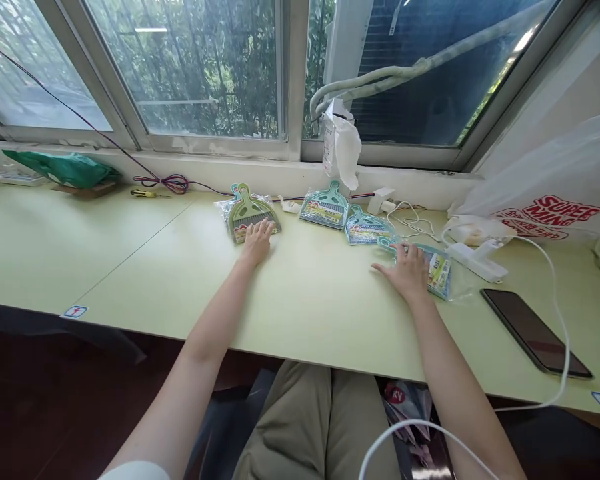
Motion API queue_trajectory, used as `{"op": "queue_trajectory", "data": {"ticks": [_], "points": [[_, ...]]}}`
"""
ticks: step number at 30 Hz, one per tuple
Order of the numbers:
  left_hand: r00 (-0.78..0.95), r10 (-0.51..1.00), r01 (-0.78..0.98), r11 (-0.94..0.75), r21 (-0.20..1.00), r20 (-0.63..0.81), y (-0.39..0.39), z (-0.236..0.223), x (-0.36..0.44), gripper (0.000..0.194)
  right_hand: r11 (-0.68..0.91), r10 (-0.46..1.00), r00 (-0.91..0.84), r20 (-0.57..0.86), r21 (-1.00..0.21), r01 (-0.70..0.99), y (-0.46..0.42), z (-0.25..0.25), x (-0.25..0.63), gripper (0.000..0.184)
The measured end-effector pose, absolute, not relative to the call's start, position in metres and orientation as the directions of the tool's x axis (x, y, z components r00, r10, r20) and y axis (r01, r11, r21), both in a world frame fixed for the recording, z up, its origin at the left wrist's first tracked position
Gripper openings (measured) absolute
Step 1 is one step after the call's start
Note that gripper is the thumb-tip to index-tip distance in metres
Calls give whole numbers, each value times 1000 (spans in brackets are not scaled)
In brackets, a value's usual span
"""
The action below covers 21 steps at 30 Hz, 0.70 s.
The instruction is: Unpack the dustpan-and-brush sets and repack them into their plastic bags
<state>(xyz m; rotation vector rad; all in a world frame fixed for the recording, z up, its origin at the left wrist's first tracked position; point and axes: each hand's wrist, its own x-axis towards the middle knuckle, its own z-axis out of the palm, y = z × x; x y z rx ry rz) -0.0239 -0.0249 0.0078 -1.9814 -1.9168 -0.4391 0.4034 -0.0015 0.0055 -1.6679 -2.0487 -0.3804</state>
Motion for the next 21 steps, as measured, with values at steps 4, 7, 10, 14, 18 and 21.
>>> {"op": "queue_trajectory", "data": {"ticks": [4,7,10,14,18,21], "points": [[197,861,980,-187,-69,469,-33,19,-1,55,92,911,-54,410,-72,993,-5,9,403,42],[304,834,947,-316,-51,460,-39,24,27,48,-19,922,49,384,-81,997,-9,10,404,37],[393,819,898,-439,16,418,-44,22,59,40,-23,920,50,389,-72,997,-11,11,403,29],[402,806,781,-550,296,435,-47,12,104,31,79,894,-41,446,-67,995,-10,18,400,25],[291,903,373,-412,831,317,-41,12,154,26,165,801,-37,597,-160,973,-19,29,389,31],[379,909,-143,-124,982,170,-36,18,183,44,364,742,-167,649,-181,914,-33,33,368,34]]}}
